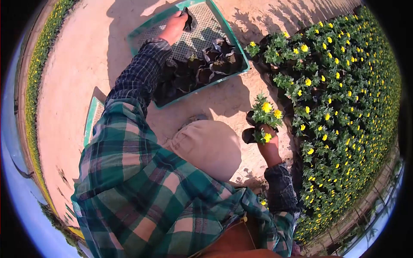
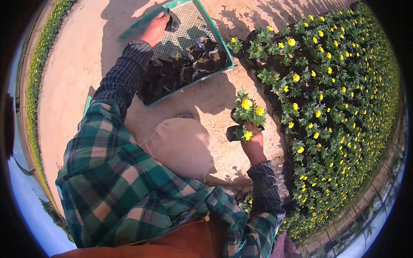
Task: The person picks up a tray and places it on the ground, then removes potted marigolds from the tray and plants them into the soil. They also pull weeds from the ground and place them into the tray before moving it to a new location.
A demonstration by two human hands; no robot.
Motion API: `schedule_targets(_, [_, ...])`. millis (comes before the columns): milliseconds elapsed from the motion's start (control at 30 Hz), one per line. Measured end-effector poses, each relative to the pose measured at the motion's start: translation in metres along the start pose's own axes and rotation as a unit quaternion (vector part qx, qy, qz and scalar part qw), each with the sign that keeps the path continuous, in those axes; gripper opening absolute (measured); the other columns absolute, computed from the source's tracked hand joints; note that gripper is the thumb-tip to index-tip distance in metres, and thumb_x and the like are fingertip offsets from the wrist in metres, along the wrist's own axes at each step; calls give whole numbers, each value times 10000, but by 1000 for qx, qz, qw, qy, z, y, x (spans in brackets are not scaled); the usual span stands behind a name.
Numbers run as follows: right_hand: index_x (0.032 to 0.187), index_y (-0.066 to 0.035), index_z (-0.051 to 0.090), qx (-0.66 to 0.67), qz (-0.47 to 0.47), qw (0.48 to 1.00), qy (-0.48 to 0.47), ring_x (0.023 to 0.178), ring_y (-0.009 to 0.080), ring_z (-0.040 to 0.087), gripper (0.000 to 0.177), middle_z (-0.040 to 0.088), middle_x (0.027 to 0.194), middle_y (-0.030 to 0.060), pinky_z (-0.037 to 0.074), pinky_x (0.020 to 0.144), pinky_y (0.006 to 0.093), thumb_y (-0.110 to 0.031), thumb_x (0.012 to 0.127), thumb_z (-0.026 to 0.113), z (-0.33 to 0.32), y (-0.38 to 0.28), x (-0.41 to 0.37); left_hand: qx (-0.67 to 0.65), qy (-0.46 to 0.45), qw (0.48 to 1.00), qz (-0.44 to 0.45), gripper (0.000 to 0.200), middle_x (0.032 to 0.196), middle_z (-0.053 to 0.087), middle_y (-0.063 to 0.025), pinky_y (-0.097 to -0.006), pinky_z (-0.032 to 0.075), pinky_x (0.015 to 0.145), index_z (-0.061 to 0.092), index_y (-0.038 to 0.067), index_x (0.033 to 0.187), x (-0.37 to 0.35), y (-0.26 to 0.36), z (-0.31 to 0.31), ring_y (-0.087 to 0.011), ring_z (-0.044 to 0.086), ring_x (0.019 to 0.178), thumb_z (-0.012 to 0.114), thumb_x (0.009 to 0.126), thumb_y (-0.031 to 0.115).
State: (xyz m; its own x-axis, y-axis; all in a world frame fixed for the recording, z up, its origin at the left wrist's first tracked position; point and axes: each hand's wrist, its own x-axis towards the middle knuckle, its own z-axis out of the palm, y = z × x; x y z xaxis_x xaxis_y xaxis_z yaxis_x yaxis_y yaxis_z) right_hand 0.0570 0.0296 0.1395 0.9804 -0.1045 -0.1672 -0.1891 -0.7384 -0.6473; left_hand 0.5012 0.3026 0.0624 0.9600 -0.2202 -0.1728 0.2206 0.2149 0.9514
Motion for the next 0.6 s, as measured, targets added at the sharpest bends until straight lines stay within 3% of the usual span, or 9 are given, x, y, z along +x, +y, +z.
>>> schedule_targets(133, [1029,-24,579,59,22,998,4,907,403,587,276,599,1004,227,493,741,412,3,756,607,5,-10,-9,105,-73,990,-52,266,929,634,-54,-298,459,727,578,-2,1120,20,-17,11,-143,582,846,491,900,118])
schedule_targets(200, [1033,-21,579,72,37,997,9,914,404,586,280,596,1013,231,493,745,410,7,756,604,3,-8,-8,320,-41,946,15,277,908,667,-78,-318,471,706,609,36,1119,40,-44,5,-159,613,817,518,886,153])
schedule_targets(267, [1043,-19,578,73,71,995,2,925,406,584,288,593,1026,235,493,753,402,12,757,597,1,-8,-7,303,-69,950,-28,295,933,679,-123,-340,474,701,617,65,1126,43,-47,17,-196,641,818,525,880,198])
schedule_targets(367, [989,-17,575,67,79,994,23,890,403,582,247,599,961,215,490,732,399,30,747,593,10,0,-1,413,51,908,56,267,858,652,-203,-396,469,687,645,44,989,54,-62,32,-334,637,788,517,888,256])
schedule_targets(400, [931,-17,574,63,63,995,53,843,396,585,205,602,893,199,486,708,401,47,737,591,14,3,1,413,35,909,52,267,858,652,-203,-396,469,687,645,44,989,55,-71,36,-334,637,788,517,888,256])
schedule_targets(467, [929,-29,575,64,108,991,48,844,382,594,212,606,906,196,492,714,379,47,732,593,16,2,6,400,15,916,-6,341,930,652,-101,-283,425,735,601,-34,1066,37,-77,59,-139,543,825,570,905,265])
schedule_targets(533, [924,-37,570,70,125,986,80,837,375,599,214,607,903,191,493,709,377,43,727,598,17,0,9,508,-63,859,33,351,922,656,-133,-298,436,746,605,-38,1060,16,-92,65,-142,551,815,557,914,278])
schedule_targets(567, [920,-43,567,54,144,984,89,831,374,601,214,607,896,188,493,708,379,40,726,600,20,-3,17,571,-42,819,40,344,929,658,-153,-309,444,761,611,-41,1042,-1,-69,83,-153,573,824,548,921,274])
schedule_targets(600, [916,-49,563,39,158,982,96,824,373,603,213,607,889,184,494,706,380,37,724,602,23,-6,25,512,-65,856,0,370,971,657,-175,-318,452,790,594,-50,1076,1,-72,79,-214,611,868,542,922,283])
